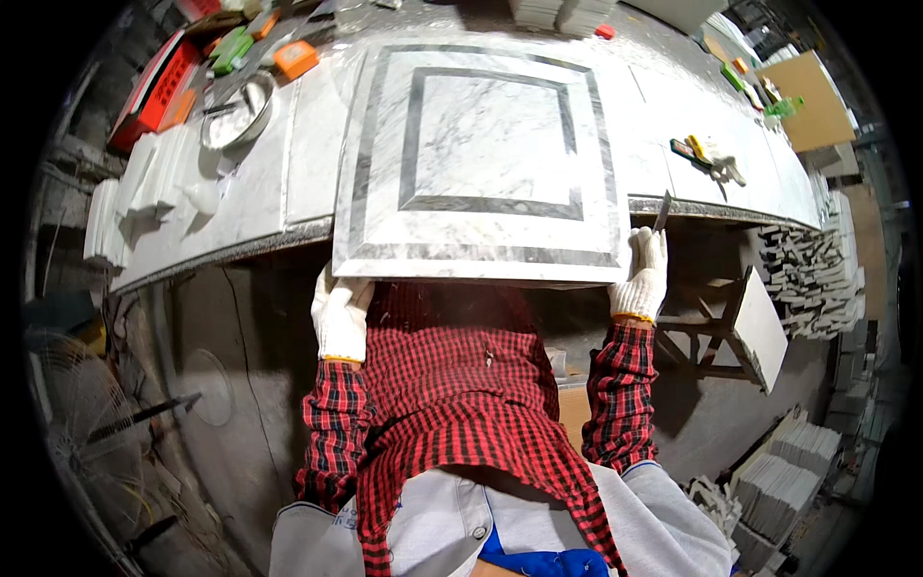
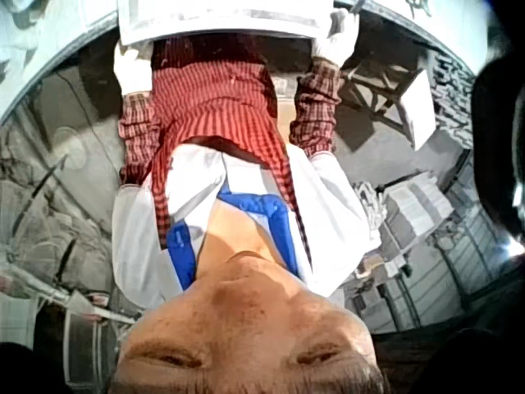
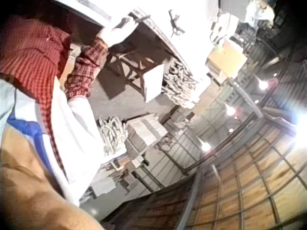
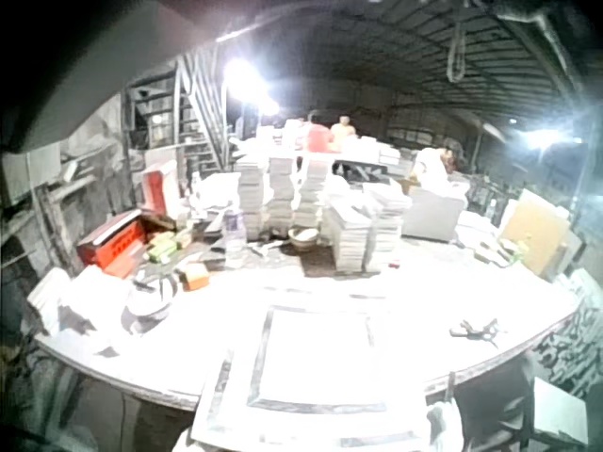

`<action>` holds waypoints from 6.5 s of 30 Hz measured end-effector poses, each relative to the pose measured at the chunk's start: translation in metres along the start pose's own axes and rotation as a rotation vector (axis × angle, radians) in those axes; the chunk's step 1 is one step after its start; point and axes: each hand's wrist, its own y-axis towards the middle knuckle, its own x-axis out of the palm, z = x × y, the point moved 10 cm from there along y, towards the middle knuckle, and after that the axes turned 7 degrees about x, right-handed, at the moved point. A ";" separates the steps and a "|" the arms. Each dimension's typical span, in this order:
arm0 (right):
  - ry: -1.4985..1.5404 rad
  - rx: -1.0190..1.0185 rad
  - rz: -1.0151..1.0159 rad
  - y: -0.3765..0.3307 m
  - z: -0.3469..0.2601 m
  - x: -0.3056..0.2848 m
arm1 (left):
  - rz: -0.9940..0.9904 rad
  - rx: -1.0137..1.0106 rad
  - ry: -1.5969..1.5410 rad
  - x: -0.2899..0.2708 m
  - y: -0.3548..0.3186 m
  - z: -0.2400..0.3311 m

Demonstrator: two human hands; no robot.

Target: The person applies a white paste to the edges of a square marble-patterned tile using a small metal spatula. They spread the paste along the inner and outer borders, then lift and reposition the tile on the workbench.

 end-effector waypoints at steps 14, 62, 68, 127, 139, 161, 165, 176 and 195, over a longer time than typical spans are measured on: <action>0.092 0.068 0.016 -0.013 0.015 -0.010 | 0.050 0.058 0.096 -0.007 0.002 0.001; -0.120 0.043 0.077 -0.023 -0.009 -0.014 | -0.290 -0.106 0.375 0.020 0.003 0.007; -0.189 0.002 0.014 -0.018 -0.020 -0.012 | -0.327 -0.116 0.259 0.013 0.009 -0.004; -0.258 1.167 -0.227 -0.258 0.182 0.118 | -0.388 -0.233 -0.020 0.031 -0.018 0.004; -0.573 1.047 -0.276 -0.243 0.173 0.122 | -0.313 -0.169 -0.039 0.024 -0.014 -0.005; -0.313 0.975 -0.353 -0.242 0.180 0.127 | -0.308 -0.070 -0.007 0.019 -0.010 -0.006; -0.292 0.949 -0.435 -0.239 0.164 0.126 | -0.347 -0.112 -0.058 0.026 -0.015 -0.006; -0.166 0.936 -0.525 -0.229 0.132 0.120 | -0.381 -0.053 0.070 0.029 -0.030 0.000; -0.142 0.906 -0.567 -0.223 0.127 0.135 | -0.241 -0.180 0.000 0.009 -0.032 -0.024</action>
